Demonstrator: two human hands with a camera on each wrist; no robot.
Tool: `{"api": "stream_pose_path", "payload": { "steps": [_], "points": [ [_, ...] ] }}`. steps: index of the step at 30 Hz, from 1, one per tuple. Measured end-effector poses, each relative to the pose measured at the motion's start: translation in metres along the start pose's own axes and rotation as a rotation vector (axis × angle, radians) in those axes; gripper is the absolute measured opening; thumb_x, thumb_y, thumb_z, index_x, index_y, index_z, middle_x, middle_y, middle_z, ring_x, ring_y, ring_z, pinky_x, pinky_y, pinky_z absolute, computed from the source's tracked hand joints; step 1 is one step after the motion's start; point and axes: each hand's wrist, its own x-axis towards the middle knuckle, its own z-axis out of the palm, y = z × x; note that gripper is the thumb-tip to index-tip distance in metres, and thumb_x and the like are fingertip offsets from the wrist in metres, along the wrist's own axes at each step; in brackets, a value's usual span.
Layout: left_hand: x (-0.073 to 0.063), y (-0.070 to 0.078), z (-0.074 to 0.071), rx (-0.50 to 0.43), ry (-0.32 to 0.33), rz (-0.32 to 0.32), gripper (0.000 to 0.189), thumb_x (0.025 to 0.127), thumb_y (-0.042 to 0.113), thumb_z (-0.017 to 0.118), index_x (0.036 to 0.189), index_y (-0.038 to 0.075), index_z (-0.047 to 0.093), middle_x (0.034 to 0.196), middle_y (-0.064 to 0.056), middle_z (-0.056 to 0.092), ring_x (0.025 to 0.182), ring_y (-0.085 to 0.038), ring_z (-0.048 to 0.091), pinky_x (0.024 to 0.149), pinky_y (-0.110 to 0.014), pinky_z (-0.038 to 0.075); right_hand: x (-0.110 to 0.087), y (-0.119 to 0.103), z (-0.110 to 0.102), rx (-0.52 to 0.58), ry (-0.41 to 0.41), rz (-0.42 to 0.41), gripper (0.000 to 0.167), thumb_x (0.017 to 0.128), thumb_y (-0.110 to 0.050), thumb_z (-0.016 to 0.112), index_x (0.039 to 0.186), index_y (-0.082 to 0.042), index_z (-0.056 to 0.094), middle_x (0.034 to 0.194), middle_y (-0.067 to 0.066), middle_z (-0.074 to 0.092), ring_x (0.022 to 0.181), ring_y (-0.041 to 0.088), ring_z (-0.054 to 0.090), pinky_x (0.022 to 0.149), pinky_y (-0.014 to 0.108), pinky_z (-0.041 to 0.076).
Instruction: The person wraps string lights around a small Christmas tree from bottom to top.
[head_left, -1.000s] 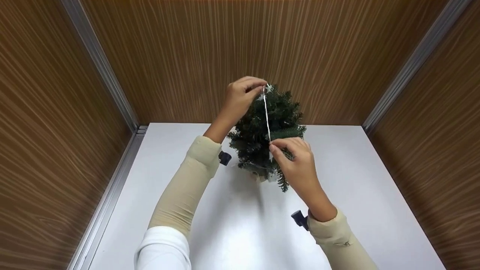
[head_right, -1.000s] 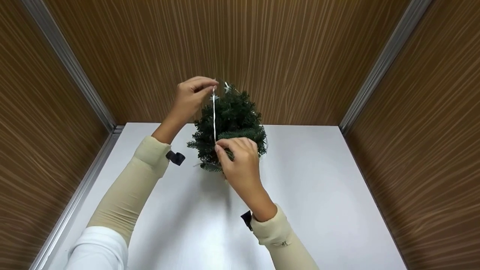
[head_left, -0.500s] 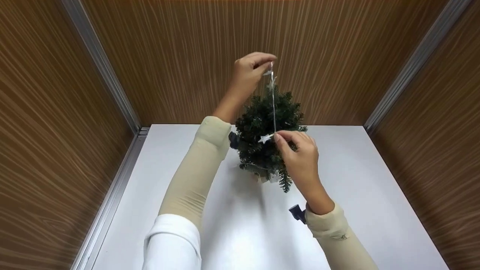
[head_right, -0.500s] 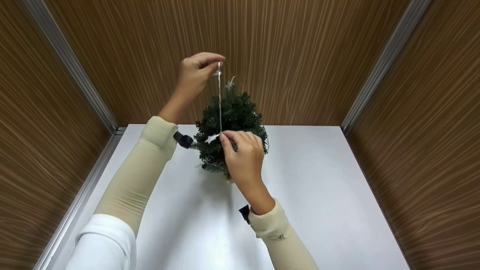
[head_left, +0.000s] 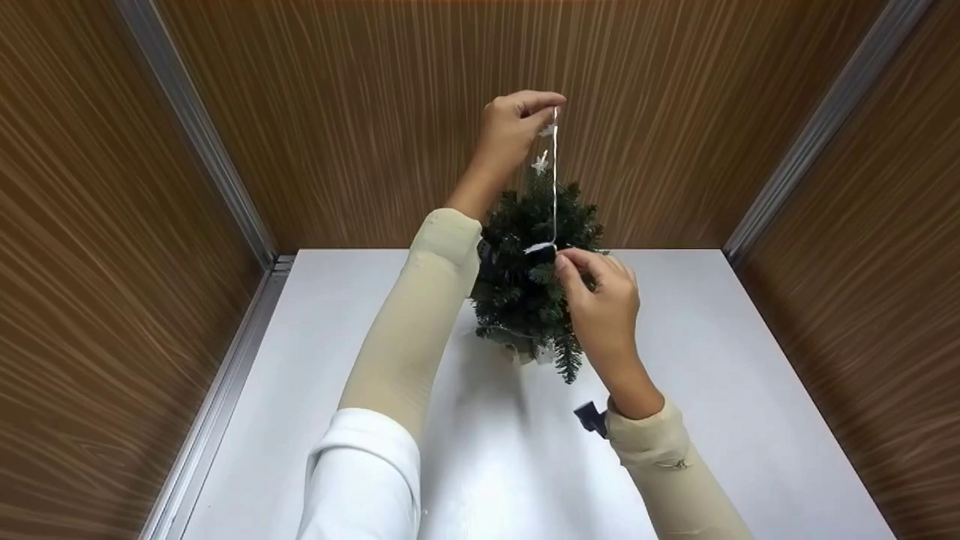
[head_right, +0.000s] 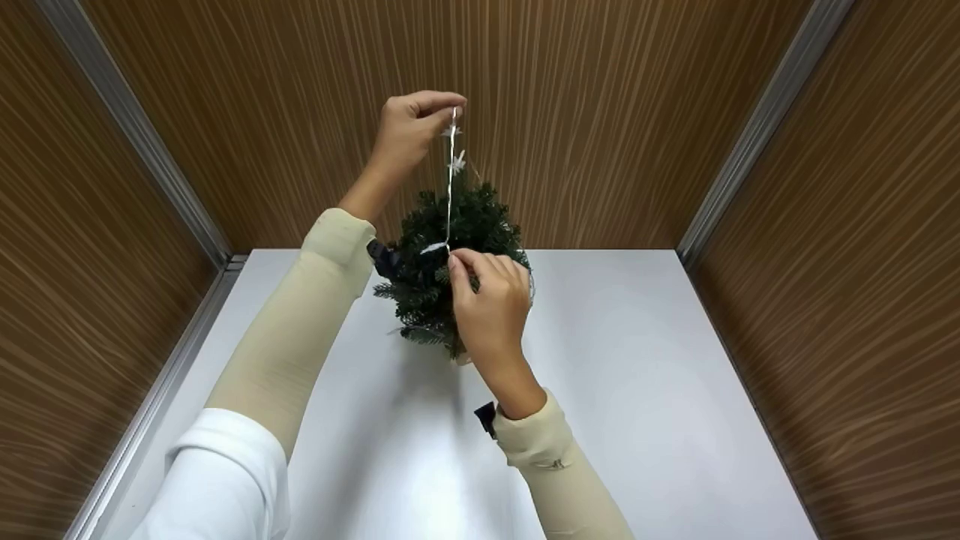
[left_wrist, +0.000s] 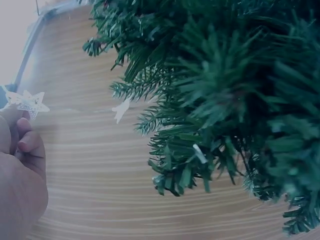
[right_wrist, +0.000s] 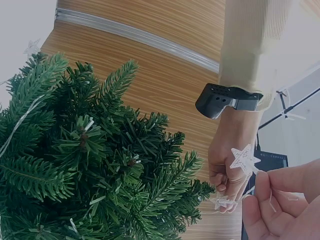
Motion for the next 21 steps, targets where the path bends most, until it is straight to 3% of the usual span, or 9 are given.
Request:
{"api": "stream_pose_path", "payload": {
  "steps": [8,14,21],
  "points": [
    [0.007,0.007,0.014,-0.008,-0.075,-0.015,0.020,0.099,0.007,0.064,0.115,0.005,0.076,0.114,-0.008,0.075,0.094,-0.015,0.070,0.081,-0.022,0.054,-0.003,0.000,0.001,0.000,-0.019,0.025,0.014,0.096,-0.013,0.070,0.101,-0.002,0.076,0.091,0.010,0.074,0.090,0.027,0.062,0.093,0.043,0.040],
    [0.014,0.002,0.018,-0.056,-0.032,-0.111,0.018,0.098,0.005,0.065,0.111,0.004,0.077,0.112,-0.008,0.076,0.089,-0.009,0.069,0.082,-0.026,0.055,0.001,-0.003,0.004,0.035,-0.045,0.068,0.016,0.097,-0.016,0.068,0.102,-0.003,0.075,0.092,0.010,0.074,0.093,0.027,0.063,0.092,0.044,0.039],
    [0.020,-0.008,0.008,-0.064,-0.017,-0.118,0.019,0.098,0.006,0.065,0.112,0.004,0.077,0.113,-0.007,0.076,0.093,-0.011,0.071,0.081,-0.022,0.055,0.006,-0.002,0.008,0.083,-0.064,0.117,0.018,0.099,-0.018,0.067,0.103,-0.003,0.075,0.089,0.010,0.073,0.094,0.026,0.062,0.098,0.047,0.040]
  ]
}}
